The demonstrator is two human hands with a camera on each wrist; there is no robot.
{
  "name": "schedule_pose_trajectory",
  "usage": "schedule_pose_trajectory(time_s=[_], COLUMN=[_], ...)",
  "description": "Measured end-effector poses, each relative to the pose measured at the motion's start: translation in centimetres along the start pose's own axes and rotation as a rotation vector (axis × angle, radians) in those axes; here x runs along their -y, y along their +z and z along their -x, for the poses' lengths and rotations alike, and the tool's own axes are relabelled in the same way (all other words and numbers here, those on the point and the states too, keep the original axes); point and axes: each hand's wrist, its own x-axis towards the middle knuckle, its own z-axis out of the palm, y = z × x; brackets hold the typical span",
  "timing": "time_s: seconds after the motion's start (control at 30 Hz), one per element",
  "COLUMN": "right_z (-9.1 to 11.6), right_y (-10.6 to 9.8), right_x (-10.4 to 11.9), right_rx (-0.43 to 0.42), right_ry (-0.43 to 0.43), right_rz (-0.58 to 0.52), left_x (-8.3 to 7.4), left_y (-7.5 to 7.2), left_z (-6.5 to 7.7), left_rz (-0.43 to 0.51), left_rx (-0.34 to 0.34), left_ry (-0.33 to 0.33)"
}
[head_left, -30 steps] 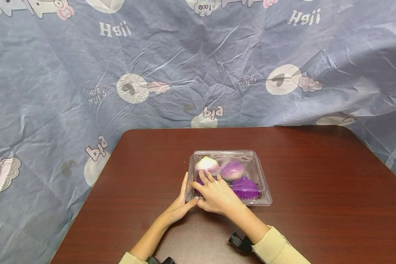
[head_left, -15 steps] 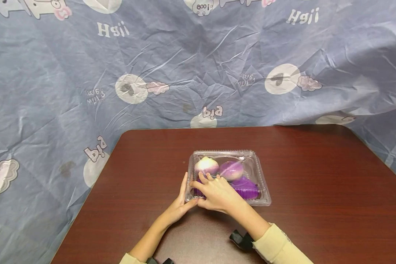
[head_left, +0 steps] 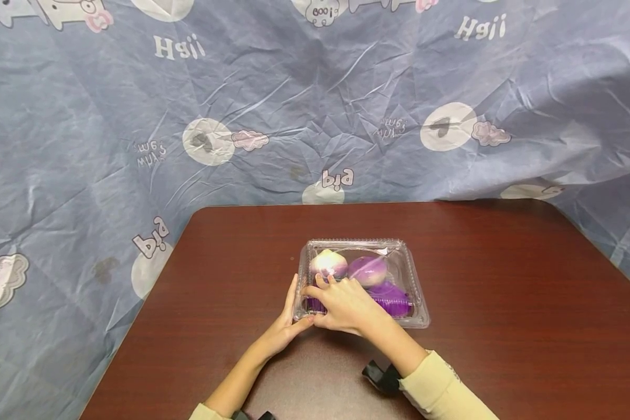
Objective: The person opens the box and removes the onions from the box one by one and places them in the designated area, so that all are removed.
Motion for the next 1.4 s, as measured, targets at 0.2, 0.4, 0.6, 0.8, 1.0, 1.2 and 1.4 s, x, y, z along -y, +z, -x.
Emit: schedule_pose_trajectory(time_s=[0.2, 0.4, 0.6, 0.8, 1.0, 1.2, 1.4], right_z=[-0.6, -0.6, -0.4, -0.3, -0.2, -0.2, -0.1], right_y=[-0.6, -1.0, -1.5, -2.3, -3.1, -3.7, -3.9], right_x=[-0.1, 0.2, 0.5, 0.4, 0.1, -0.1, -0.2], right_rx=[0.029, 0.103, 0.102, 0.106, 0.083, 0.103, 0.091], right_ry=[0.046, 0.093, 0.1, 0.119, 0.088, 0.09, 0.061], right_rz=[-0.093, -0.108, -0.083, -0.122, -0.11, -0.119, -0.123], left_x=[0.0, 0.1, 0.2, 0.1, 0.2, 0.2, 0.1], left_y=[-0.1, -0.2, -0.1, 0.0, -0.1, 0.0, 0.1], left_z=[0.1, 0.0, 0.0, 0.0, -0.1, -0.3, -0.4], left_rz=[-0.043, 0.025, 0.027, -0.016, -0.031, -0.015, 0.029], left_rx=[-0.03, -0.008, 0.003, -0.028, -0.031, -0.006, -0.028], left_ry=[0.004, -0.035, -0.033, -0.06, -0.05, -0.014, -0.022])
